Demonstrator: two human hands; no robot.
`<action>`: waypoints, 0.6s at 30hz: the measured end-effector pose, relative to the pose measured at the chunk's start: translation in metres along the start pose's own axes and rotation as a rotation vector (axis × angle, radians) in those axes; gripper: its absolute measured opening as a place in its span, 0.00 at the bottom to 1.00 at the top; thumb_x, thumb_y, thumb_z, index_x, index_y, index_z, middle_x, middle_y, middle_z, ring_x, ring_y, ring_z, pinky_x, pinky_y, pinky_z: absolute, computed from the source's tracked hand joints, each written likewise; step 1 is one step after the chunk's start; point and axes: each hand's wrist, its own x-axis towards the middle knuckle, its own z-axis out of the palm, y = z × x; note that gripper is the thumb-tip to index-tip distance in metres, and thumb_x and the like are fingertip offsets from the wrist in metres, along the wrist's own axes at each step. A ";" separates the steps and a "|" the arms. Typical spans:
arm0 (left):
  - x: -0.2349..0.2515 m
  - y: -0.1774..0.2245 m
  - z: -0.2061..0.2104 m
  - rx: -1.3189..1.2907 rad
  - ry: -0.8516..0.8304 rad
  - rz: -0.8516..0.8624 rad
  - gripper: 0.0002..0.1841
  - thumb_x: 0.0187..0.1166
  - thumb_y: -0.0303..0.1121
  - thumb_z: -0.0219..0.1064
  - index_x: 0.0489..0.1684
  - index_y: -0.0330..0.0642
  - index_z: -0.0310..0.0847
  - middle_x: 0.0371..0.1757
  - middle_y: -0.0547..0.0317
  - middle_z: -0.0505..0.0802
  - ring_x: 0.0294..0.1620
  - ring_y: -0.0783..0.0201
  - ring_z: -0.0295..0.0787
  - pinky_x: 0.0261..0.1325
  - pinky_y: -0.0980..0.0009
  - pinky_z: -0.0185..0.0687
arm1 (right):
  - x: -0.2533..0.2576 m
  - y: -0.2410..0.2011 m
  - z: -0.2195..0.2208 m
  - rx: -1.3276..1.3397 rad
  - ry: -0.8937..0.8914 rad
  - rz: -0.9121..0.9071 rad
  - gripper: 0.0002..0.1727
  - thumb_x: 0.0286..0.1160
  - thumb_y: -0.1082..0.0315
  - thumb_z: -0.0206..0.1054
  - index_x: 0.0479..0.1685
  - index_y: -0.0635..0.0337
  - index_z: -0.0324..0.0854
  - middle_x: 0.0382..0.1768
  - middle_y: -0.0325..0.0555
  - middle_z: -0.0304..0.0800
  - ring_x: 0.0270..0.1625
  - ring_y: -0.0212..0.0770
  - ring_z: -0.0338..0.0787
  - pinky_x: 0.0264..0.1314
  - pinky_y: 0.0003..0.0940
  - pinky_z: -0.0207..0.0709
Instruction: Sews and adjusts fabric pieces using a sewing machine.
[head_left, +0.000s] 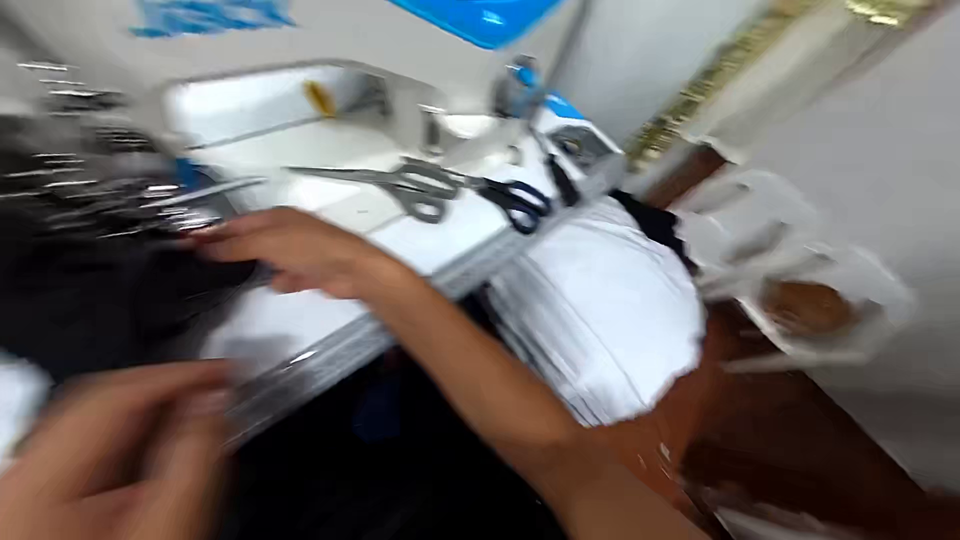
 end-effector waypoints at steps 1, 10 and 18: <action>-0.007 -0.011 0.019 0.100 0.050 0.058 0.14 0.80 0.32 0.62 0.48 0.28 0.88 0.41 0.51 0.93 0.36 0.73 0.88 0.41 0.73 0.88 | 0.001 0.001 -0.003 -0.014 -0.051 -0.032 0.16 0.87 0.71 0.57 0.66 0.63 0.84 0.50 0.44 0.90 0.24 0.24 0.70 0.20 0.21 0.61; 0.034 -0.029 0.072 0.509 0.448 -0.230 0.19 0.77 0.30 0.67 0.64 0.28 0.81 0.56 0.36 0.91 0.58 0.40 0.90 0.57 0.45 0.88 | 0.006 0.010 -0.014 -0.462 -0.178 -0.251 0.32 0.69 0.87 0.63 0.79 0.63 0.76 0.71 0.49 0.87 0.65 0.37 0.91 0.69 0.34 0.86; 0.043 -0.035 0.074 0.559 0.565 -0.269 0.14 0.73 0.30 0.72 0.54 0.36 0.86 0.45 0.48 0.92 0.46 0.51 0.93 0.42 0.55 0.90 | 0.017 0.033 0.005 -1.541 0.408 -0.862 0.07 0.69 0.67 0.72 0.39 0.60 0.92 0.44 0.66 0.89 0.53 0.70 0.88 0.48 0.66 0.80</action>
